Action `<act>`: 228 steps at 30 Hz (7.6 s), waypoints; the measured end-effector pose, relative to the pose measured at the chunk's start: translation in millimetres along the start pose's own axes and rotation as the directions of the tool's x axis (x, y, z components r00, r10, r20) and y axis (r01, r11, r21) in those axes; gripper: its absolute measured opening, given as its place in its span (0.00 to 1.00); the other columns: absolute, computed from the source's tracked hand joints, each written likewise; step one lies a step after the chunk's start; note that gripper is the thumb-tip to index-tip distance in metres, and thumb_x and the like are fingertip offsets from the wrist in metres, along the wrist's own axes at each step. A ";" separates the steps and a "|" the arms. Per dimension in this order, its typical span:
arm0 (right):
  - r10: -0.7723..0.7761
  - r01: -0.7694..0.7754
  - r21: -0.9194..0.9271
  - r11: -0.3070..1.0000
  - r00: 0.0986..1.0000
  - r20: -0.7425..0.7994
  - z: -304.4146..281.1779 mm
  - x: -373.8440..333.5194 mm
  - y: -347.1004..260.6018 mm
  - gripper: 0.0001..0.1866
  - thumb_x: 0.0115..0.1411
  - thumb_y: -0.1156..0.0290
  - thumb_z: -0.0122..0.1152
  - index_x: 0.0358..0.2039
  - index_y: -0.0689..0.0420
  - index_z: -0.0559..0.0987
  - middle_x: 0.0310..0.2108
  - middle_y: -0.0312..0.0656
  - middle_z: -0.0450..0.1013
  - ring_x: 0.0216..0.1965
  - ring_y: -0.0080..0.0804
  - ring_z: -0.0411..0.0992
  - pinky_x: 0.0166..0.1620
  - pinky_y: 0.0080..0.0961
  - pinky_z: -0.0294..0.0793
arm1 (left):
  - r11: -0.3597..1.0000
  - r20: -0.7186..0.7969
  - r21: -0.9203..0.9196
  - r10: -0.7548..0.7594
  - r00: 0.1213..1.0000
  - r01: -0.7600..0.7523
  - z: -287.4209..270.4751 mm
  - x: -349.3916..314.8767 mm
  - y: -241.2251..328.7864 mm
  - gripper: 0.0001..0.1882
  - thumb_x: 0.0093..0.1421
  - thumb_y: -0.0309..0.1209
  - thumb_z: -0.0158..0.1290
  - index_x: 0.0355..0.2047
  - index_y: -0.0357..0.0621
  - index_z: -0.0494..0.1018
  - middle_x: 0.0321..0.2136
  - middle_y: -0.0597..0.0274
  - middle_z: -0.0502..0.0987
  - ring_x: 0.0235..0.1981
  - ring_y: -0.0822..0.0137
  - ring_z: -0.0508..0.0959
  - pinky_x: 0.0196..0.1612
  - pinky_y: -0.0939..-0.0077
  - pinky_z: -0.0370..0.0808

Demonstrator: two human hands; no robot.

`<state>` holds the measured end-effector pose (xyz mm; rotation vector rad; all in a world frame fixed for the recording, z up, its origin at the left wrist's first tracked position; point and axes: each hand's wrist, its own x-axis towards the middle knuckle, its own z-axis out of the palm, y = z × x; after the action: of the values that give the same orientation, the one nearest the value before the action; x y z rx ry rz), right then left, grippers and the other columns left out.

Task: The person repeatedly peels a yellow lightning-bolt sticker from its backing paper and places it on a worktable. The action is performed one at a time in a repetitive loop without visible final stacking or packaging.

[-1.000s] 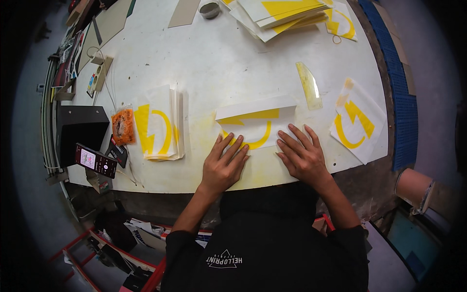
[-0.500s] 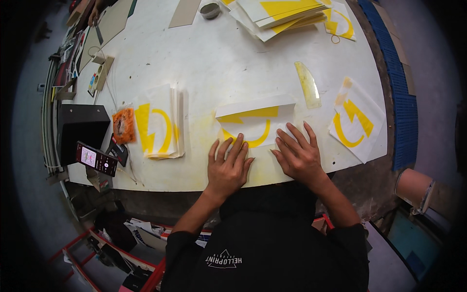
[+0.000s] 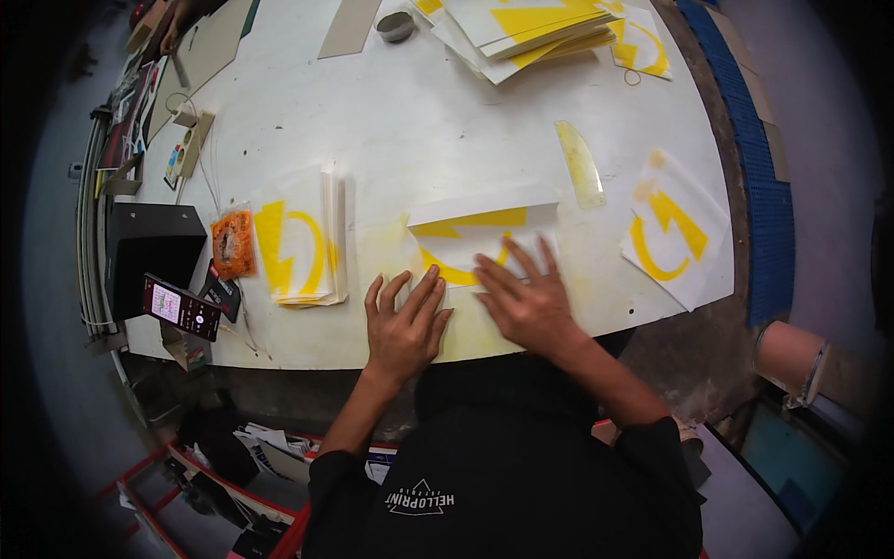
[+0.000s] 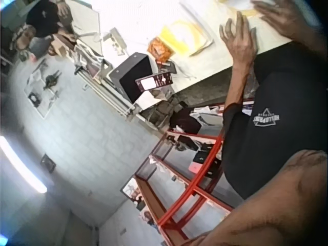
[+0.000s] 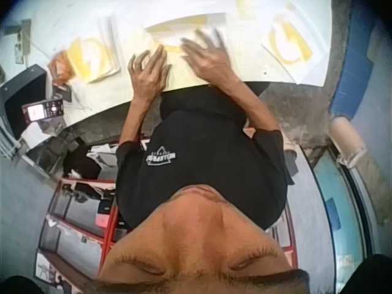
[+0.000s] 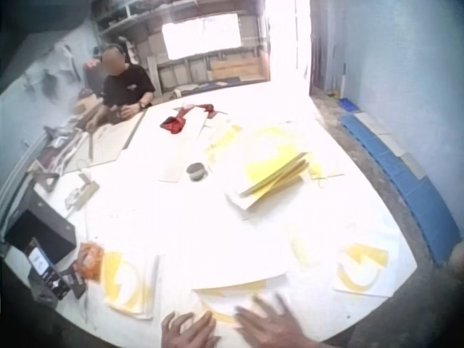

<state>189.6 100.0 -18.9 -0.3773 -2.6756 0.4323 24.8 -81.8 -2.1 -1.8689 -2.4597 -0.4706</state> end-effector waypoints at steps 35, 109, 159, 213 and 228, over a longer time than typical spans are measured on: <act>-0.066 0.052 -0.139 0.989 0.993 -0.101 18.1 81.0 33.0 0.22 0.63 0.69 0.65 0.57 0.63 0.82 0.56 0.48 0.79 0.63 0.46 0.73 0.74 0.54 0.60 | 0.980 0.204 -0.135 -0.120 0.972 0.149 14.8 64.9 22.3 0.45 0.66 0.41 0.60 0.75 0.28 0.56 0.78 0.37 0.51 0.80 0.44 0.49 0.78 0.38 0.44; -0.048 0.060 0.100 0.993 0.992 -0.117 -30.2 -42.5 -1.6 0.17 0.49 0.78 0.68 0.42 0.54 0.86 0.39 0.37 0.74 0.47 0.38 0.75 0.59 0.48 0.67 | 0.981 0.103 -0.188 0.071 0.992 -0.051 12.0 123.5 -16.7 0.33 0.63 0.51 0.66 0.66 0.54 0.76 0.72 0.43 0.63 0.76 0.42 0.57 0.79 0.40 0.50; 0.464 -0.470 -0.021 0.882 0.877 -0.127 -107.4 -117.1 131.7 0.06 0.62 0.74 0.69 0.37 0.62 0.81 0.47 0.50 0.82 0.58 0.58 0.76 0.62 0.51 0.71 | 0.978 -0.285 -0.088 -0.206 0.936 0.188 -113.2 -18.8 -133.7 0.11 0.51 0.19 0.62 0.35 0.43 0.84 0.35 0.57 0.81 0.42 0.54 0.81 0.49 0.57 0.76; 0.274 -0.456 0.878 -0.144 0.834 0.479 -63.8 28.3 74.8 0.19 0.75 0.72 0.61 0.59 0.71 0.78 0.53 0.45 0.81 0.50 0.26 0.79 0.56 0.26 0.77 | -0.031 0.353 -0.930 -0.359 0.864 0.367 -3.0 72.8 -52.5 0.14 0.75 0.28 0.56 0.55 0.33 0.79 0.42 0.60 0.86 0.39 0.74 0.85 0.44 0.75 0.82; 0.409 -0.481 0.836 -0.263 0.729 0.548 -22.5 62.8 64.0 0.19 0.75 0.68 0.62 0.58 0.68 0.79 0.53 0.44 0.82 0.51 0.28 0.79 0.57 0.30 0.79 | -0.315 0.337 -0.931 -0.557 0.759 0.182 -8.3 61.8 -48.2 0.15 0.73 0.27 0.58 0.56 0.36 0.72 0.37 0.64 0.80 0.38 0.75 0.79 0.44 0.82 0.77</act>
<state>156.4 184.2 -0.2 -0.8331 -1.2374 2.4504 -39.7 -37.3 6.8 -0.3174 -2.2691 -3.2072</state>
